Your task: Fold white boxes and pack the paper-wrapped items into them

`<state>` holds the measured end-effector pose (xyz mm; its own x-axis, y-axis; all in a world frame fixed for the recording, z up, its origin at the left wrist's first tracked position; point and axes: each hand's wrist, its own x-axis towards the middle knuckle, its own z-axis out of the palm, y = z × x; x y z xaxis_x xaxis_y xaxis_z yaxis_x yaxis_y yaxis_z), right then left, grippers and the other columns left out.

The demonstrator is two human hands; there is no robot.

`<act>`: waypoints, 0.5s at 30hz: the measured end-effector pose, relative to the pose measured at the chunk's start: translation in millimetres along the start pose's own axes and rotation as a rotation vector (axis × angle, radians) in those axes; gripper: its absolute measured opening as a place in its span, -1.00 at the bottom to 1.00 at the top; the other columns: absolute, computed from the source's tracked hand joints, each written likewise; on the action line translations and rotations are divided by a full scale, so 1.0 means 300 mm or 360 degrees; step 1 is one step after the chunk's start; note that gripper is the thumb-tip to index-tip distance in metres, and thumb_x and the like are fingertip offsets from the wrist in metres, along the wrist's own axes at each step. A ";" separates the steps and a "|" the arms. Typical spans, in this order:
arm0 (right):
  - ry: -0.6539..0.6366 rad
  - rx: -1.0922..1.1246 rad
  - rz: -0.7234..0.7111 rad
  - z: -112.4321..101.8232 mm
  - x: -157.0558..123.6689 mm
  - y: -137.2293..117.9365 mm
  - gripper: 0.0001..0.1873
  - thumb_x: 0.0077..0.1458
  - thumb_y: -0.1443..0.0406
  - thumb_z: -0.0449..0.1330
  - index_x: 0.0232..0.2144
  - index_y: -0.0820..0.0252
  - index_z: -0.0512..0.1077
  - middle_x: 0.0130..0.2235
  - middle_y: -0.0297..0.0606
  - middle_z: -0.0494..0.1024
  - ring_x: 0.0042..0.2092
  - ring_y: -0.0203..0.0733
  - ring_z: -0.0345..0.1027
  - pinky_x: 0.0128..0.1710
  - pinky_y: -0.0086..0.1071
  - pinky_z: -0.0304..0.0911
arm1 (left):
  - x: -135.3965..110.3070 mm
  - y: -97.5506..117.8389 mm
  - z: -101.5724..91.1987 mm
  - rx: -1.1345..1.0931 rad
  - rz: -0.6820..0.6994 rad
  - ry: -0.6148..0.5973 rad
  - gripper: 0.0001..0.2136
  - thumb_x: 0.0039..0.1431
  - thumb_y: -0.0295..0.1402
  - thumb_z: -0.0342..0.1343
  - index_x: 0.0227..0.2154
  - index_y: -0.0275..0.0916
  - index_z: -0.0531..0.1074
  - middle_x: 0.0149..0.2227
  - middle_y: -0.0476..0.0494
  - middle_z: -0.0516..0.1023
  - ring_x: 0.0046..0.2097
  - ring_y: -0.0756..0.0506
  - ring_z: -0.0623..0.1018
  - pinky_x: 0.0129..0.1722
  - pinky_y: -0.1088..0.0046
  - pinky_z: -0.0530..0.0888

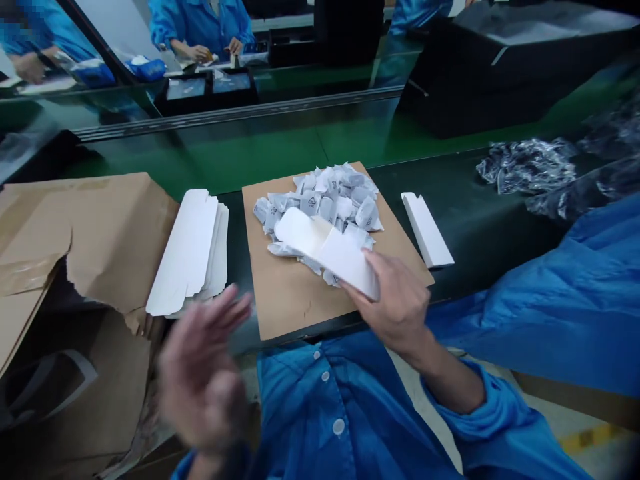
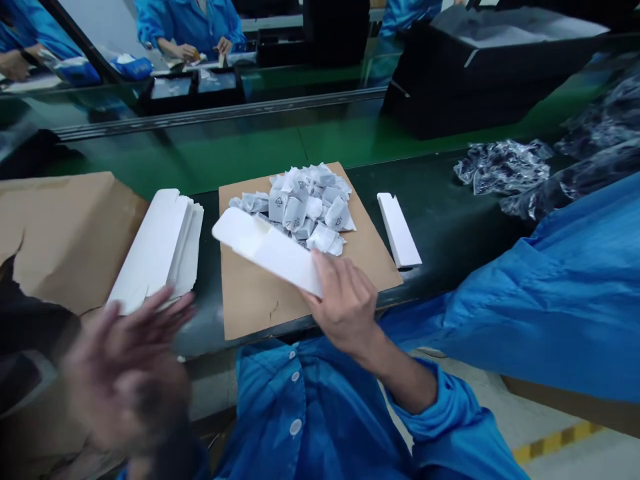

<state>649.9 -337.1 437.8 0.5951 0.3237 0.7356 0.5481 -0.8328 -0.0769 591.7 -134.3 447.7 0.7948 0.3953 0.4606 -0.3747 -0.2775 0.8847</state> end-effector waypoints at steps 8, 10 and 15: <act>-0.0543 0.1157 0.0188 -0.011 -0.023 -0.115 -0.34 0.25 0.10 0.16 0.29 0.24 0.15 0.05 -0.01 0.50 -0.01 -0.08 0.46 -0.10 -0.26 0.46 | -0.013 -0.063 0.123 0.0261 -0.0306 -0.0134 -0.25 0.00 -0.21 0.32 0.25 -0.16 0.15 0.08 -0.28 0.44 -0.14 -0.16 0.62 -0.19 0.29 0.60; -0.0485 0.1378 0.0353 -0.019 0.025 -0.083 -0.43 0.24 0.13 0.18 0.24 0.14 0.26 -0.03 -0.12 0.52 -0.10 -0.17 0.45 -0.14 -0.31 0.45 | 0.011 -0.064 0.091 0.0340 -0.0144 -0.0303 -0.34 -0.01 -0.25 0.30 0.17 -0.17 0.24 0.04 -0.23 0.46 -0.12 -0.16 0.60 -0.19 0.31 0.58; -0.0550 0.1727 0.0193 0.007 0.116 -0.033 -0.71 0.21 0.22 0.23 -0.05 0.20 0.53 -0.18 -0.18 0.52 -0.17 -0.23 0.43 -0.16 -0.35 0.38 | 0.006 -0.060 0.052 0.0462 0.0146 -0.0435 -0.51 -0.02 -0.33 0.24 0.02 -0.15 0.30 -0.07 -0.12 0.48 -0.09 -0.13 0.57 -0.14 0.34 0.55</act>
<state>666.4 -316.5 462.7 0.7163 0.5138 0.4722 0.5944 -0.0947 -0.7986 607.3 -142.4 431.5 0.8767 0.1208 0.4656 -0.3306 -0.5516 0.7657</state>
